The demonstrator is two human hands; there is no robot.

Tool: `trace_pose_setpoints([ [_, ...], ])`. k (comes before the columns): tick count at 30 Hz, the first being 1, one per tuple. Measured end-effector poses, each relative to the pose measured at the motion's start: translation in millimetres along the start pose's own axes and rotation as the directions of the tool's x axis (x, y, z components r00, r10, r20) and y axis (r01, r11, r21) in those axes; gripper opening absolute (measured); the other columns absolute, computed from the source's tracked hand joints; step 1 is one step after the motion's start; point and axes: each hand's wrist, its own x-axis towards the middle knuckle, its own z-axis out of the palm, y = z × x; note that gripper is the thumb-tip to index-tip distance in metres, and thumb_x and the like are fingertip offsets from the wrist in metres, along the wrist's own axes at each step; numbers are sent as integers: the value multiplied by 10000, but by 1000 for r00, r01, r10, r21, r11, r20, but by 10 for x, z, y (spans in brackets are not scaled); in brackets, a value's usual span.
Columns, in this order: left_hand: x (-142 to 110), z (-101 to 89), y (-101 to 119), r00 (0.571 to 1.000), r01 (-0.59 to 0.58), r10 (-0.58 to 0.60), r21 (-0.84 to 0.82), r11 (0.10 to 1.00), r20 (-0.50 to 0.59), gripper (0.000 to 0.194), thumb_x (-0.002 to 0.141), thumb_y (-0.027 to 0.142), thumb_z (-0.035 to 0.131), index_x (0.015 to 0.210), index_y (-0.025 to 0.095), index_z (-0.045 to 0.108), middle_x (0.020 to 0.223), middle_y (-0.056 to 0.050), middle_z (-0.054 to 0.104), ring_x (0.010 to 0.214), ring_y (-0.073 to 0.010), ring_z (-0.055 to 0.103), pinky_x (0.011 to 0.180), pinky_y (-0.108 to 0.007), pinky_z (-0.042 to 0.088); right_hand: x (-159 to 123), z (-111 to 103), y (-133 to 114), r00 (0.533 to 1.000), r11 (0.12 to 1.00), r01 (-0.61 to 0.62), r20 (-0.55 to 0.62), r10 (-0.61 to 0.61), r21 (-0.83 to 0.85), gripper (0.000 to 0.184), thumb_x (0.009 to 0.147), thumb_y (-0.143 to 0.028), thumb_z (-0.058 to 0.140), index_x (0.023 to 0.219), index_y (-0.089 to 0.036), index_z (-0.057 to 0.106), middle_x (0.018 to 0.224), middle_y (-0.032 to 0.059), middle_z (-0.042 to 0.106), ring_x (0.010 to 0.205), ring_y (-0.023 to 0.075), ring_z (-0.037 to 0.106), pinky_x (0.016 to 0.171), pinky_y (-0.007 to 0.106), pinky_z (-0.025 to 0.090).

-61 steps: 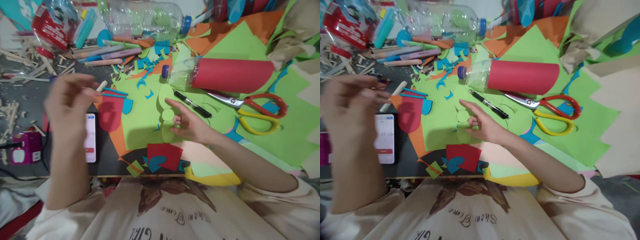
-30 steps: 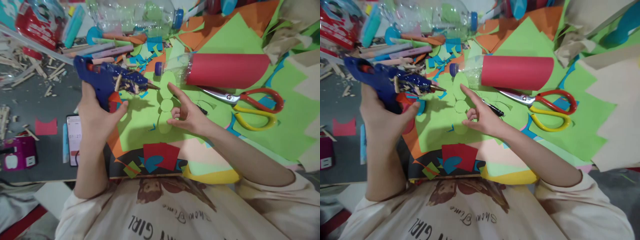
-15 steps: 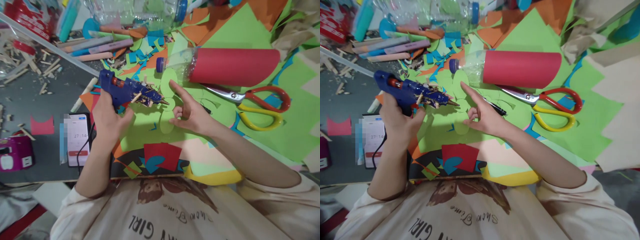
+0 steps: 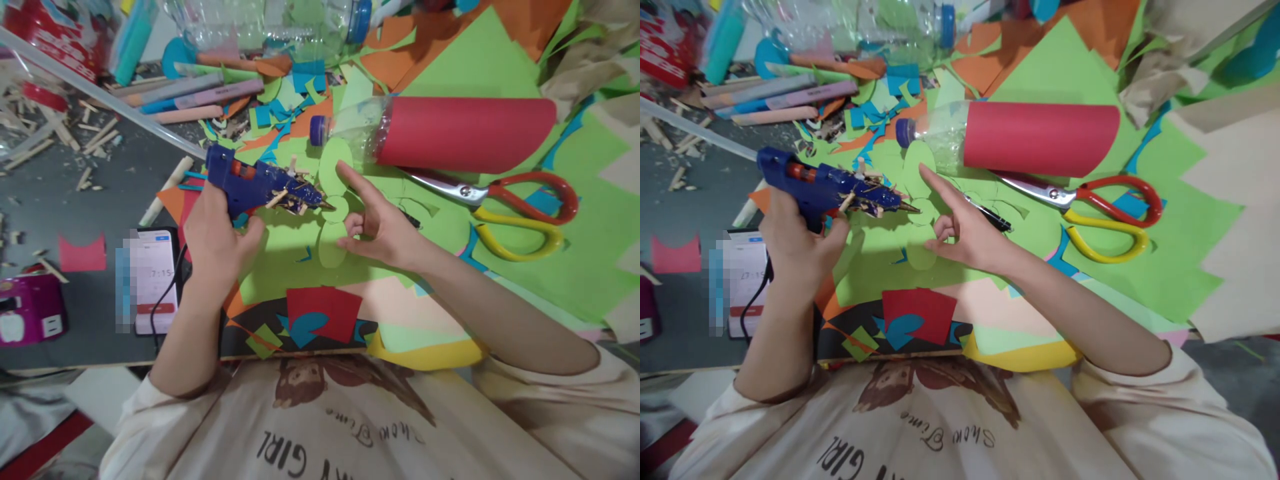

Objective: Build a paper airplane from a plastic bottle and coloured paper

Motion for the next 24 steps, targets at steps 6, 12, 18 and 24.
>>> trace_pose_setpoints([
  [6, 7, -7, 41, 1000, -27, 27, 85, 996, -4, 436, 555, 242, 637, 967, 258, 495, 814, -37, 593, 821, -290, 624, 777, -425, 460, -2, 5, 3, 1000, 1000, 9, -5, -9, -22, 912, 777, -553, 733, 1526, -502, 215, 1675, -8, 98, 926, 175, 643, 665, 339, 619],
  [12, -3, 14, 32, 996, -39, 45, 89, 995, -74, 526, 535, 354, 726, 995, 256, 491, 919, -81, 601, 917, -332, 613, 819, -455, 447, -3, 2, -14, 1000, 1000, -9, -10, 9, 9, 908, 781, -459, 756, 1520, -504, 230, 1677, -17, 86, 882, 153, 635, 691, 352, 622],
  [18, -16, 21, 18, 994, -30, 31, 14, 999, -103, 614, 558, 441, 778, 1060, 242, 488, 998, -110, 607, 1022, -373, 591, 884, -497, 434, -1, -3, -20, 1000, 1000, -12, 5, 12, 27, 909, 794, -454, 748, 1522, -508, 208, 1683, -26, 33, 858, 143, 634, 704, 361, 630],
  [24, -20, 14, 5, 997, -82, 82, 101, 991, -2, 406, 639, 351, 684, 986, 256, 498, 946, -73, 605, 974, -317, 615, 851, -448, 440, 4, 3, -1, 1000, 1000, -21, 1, 21, 23, 939, 793, -497, 737, 1538, -497, 165, 1686, -27, 15, 956, 192, 649, 719, 380, 638],
])
